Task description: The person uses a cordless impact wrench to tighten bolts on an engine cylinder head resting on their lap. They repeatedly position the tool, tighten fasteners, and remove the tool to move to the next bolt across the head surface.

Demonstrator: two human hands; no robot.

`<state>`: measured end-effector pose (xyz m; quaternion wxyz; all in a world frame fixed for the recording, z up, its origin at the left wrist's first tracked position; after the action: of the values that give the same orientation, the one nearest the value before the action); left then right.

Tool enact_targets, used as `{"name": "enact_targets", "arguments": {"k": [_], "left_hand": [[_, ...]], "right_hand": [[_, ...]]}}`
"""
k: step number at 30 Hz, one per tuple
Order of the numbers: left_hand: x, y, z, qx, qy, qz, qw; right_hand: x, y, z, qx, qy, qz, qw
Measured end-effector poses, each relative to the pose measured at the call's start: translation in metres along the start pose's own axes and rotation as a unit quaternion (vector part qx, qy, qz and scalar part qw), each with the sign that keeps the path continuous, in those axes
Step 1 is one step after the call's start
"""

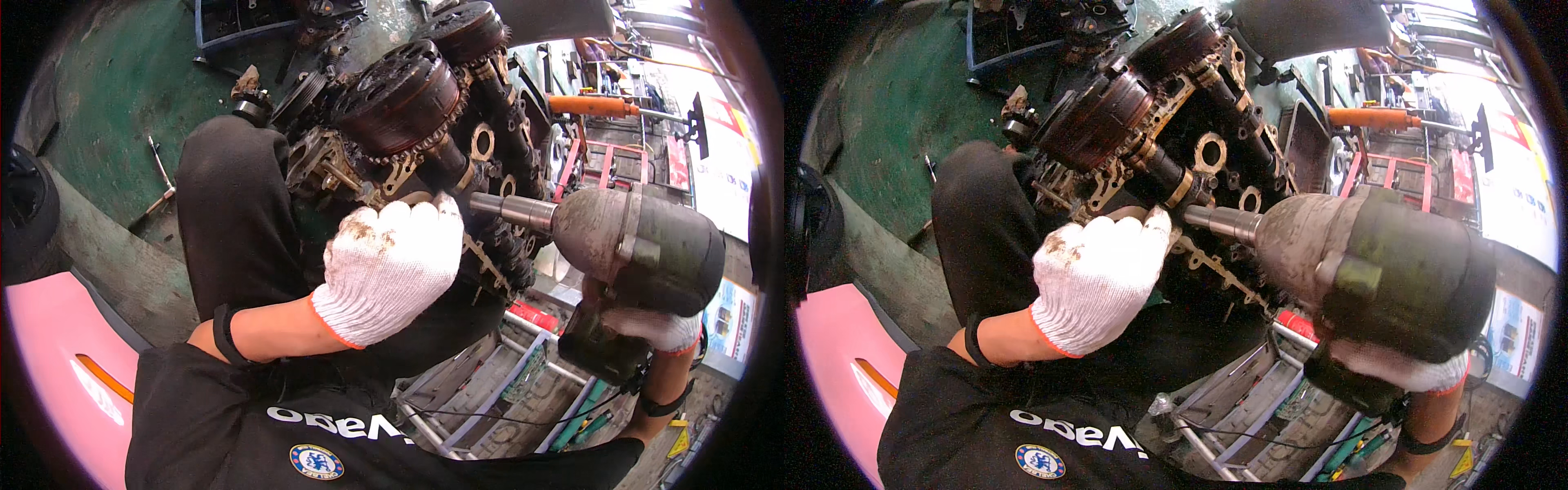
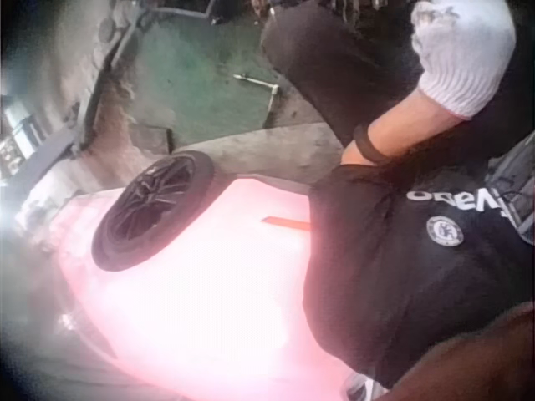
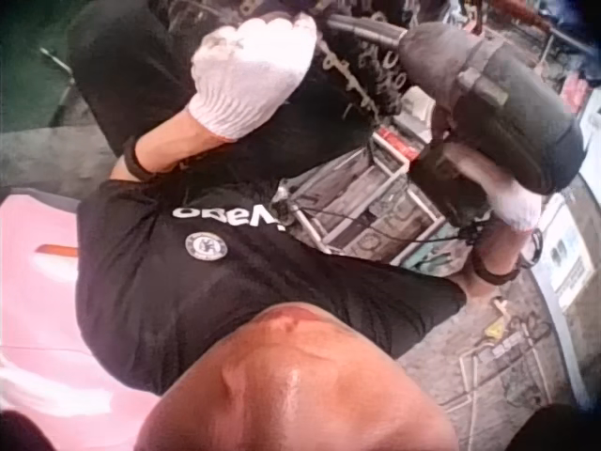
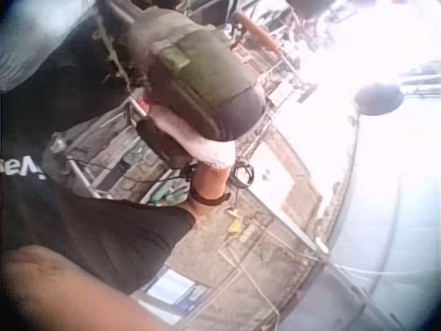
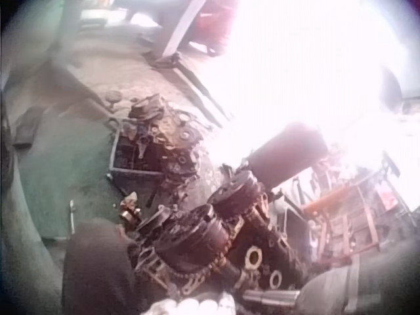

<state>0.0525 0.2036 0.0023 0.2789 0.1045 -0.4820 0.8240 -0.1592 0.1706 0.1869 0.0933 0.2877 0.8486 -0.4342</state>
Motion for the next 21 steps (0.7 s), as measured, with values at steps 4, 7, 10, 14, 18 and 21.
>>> {"name": "enact_targets", "arguments": {"k": [4,7,10,14,18,21], "left_hand": [[-0.002,0.000,0.000,0.021,-0.016,-0.025,0.999],[-0.002,0.003,0.000,0.014,-0.011,-0.037,0.999],[-0.002,0.003,0.000,0.009,-0.009,-0.029,0.999],[-0.002,0.003,0.000,0.012,-0.008,-0.026,1.000],[-0.002,0.003,-0.002,0.014,-0.013,-0.029,0.999],[-0.001,0.001,-0.003,0.021,-0.011,-0.018,1.000]], "right_hand": [[-0.013,0.011,0.004,-0.018,-0.038,0.029,0.999],[-0.010,-0.004,-0.002,-0.005,-0.012,-0.117,0.993],[-0.008,-0.015,-0.006,-0.011,-0.103,-0.265,0.959],[0.003,-0.009,-0.004,-0.031,-0.034,-0.044,0.998],[-0.019,0.008,0.002,-0.099,-0.019,0.055,0.993],[-0.019,0.009,0.002,-0.050,0.076,0.037,0.995]]}}
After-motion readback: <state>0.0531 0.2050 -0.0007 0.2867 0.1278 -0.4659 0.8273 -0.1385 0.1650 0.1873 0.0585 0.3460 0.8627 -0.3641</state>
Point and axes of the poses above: each hand's wrist, its own z-axis towards the middle knuckle, its own y-axis out of the palm, x = y × z, the point moved 6 cm from there along z, towards the middle knuckle, and after that the axes turned 7 degrees about x, right-handed, at the moved point
